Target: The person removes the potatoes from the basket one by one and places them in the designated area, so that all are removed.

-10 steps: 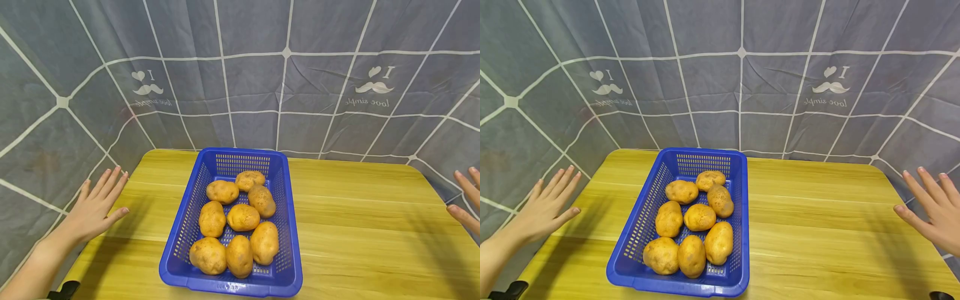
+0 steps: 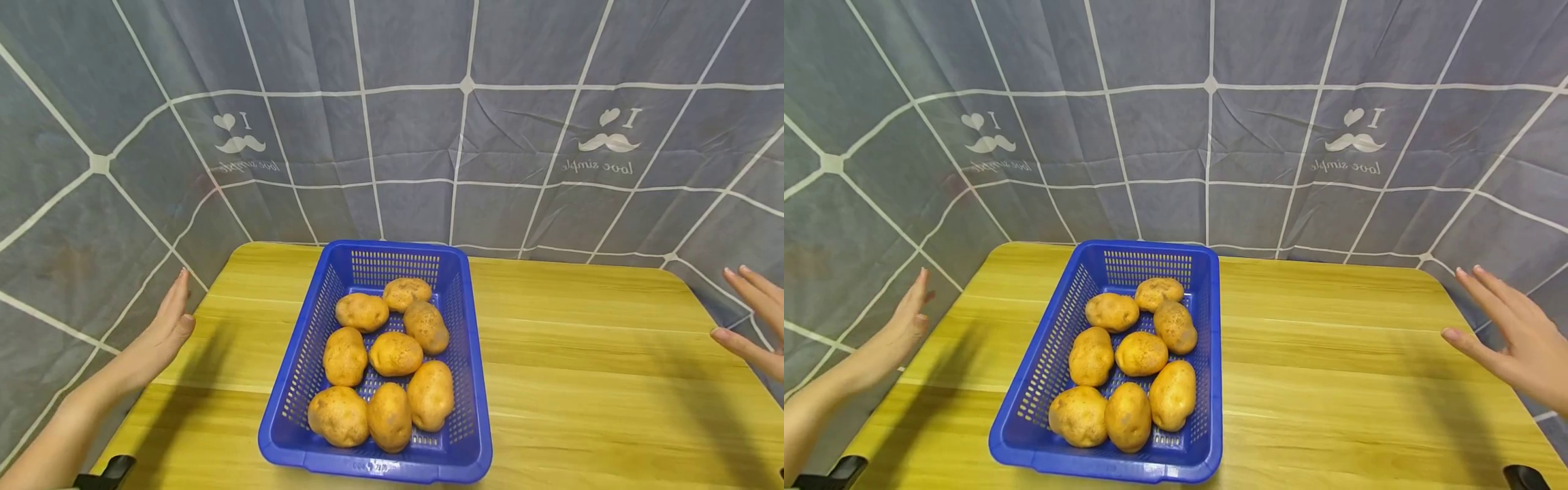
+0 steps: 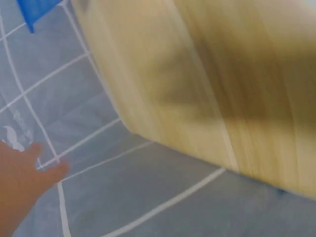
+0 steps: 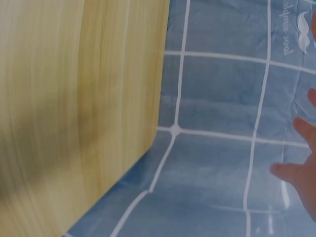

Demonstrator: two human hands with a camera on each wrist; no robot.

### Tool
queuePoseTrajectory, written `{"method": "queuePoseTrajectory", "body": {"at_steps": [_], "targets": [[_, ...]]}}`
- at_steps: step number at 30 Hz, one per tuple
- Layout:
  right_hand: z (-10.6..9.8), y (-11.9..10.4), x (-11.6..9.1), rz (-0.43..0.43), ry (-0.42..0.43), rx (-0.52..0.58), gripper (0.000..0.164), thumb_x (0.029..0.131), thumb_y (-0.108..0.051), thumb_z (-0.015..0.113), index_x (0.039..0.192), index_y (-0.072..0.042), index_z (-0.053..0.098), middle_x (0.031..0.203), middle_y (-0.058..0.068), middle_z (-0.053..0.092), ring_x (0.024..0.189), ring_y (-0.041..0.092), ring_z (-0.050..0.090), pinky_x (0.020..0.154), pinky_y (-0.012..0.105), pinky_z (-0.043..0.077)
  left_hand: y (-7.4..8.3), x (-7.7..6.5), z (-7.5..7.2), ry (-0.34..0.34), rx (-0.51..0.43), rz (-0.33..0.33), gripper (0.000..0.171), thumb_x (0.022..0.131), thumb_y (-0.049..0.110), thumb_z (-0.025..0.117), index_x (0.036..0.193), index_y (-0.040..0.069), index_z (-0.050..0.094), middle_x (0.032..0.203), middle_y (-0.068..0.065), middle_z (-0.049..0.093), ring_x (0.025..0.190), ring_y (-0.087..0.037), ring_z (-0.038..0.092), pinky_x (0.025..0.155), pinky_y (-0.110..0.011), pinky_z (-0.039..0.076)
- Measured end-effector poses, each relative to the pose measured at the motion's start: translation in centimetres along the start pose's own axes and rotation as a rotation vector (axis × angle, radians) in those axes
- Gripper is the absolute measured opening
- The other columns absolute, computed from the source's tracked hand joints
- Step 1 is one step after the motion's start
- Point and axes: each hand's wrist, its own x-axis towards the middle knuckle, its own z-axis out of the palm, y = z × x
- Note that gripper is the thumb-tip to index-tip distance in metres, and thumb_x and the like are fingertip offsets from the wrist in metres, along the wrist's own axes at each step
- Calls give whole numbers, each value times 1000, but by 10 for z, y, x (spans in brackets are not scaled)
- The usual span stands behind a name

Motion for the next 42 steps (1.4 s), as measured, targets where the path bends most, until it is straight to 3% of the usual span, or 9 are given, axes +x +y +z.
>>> {"method": "queuePoseTrajectory", "body": {"at_steps": [2,5,8,11,13,15,17,35,42], "targets": [[3,-10,4,209,12,92,68,87,-23,64,146,-13,31,147,19,28,136,36,23,114,44,11,4,2,-1,-29,-115,-58,62,103,29,23,141,33,-27,152,-19,-16,135,-46,10,98,-72,17],[6,-19,10,308,-24,235,70,86,-7,64,147,-12,29,150,4,23,139,29,17,107,64,7,6,4,-2,-58,-197,-83,70,103,17,31,143,31,-25,149,-25,11,125,-18,42,94,-42,46],[7,-30,19,408,-117,343,71,89,-3,60,148,-16,24,148,-16,18,139,6,10,98,74,8,7,7,2,-109,-351,-83,68,101,8,37,149,25,-8,138,-9,40,107,6,50,78,-17,50],[7,-38,32,463,-219,408,68,90,-9,61,148,-21,27,140,-26,23,125,-14,22,110,37,26,8,11,9,-176,-589,-115,56,99,6,39,148,24,18,124,9,51,107,-2,56,82,-23,52],[7,-43,43,455,-268,465,63,90,-10,62,145,-21,33,133,-30,31,109,-23,30,95,13,37,10,16,15,-209,-705,-158,49,99,6,42,142,26,31,121,10,55,108,-7,57,84,-25,52],[9,-49,56,437,-320,544,59,90,-10,62,143,-19,38,130,-28,38,104,-22,37,75,2,40,13,21,22,-233,-773,-194,44,98,6,45,136,28,38,119,9,57,108,-9,57,85,-27,52],[13,-56,68,410,-367,613,55,90,-9,61,141,-17,41,126,-25,43,104,-18,42,72,6,45,16,26,30,-254,-811,-216,44,97,6,48,134,27,40,120,7,57,109,-9,57,87,-30,51],[68,-132,178,384,-612,1043,52,86,-12,66,133,-1,46,125,20,54,110,30,56,86,33,52,29,53,64,-341,-894,-247,57,92,4,55,142,5,27,122,-7,50,103,-18,60,90,-32,50],[95,-156,206,403,-693,1115,53,84,-10,68,131,0,47,124,24,54,105,28,59,83,39,53,28,58,70,-323,-962,-261,46,91,1,56,131,16,42,113,-2,59,97,-16,63,86,-30,52]]}}
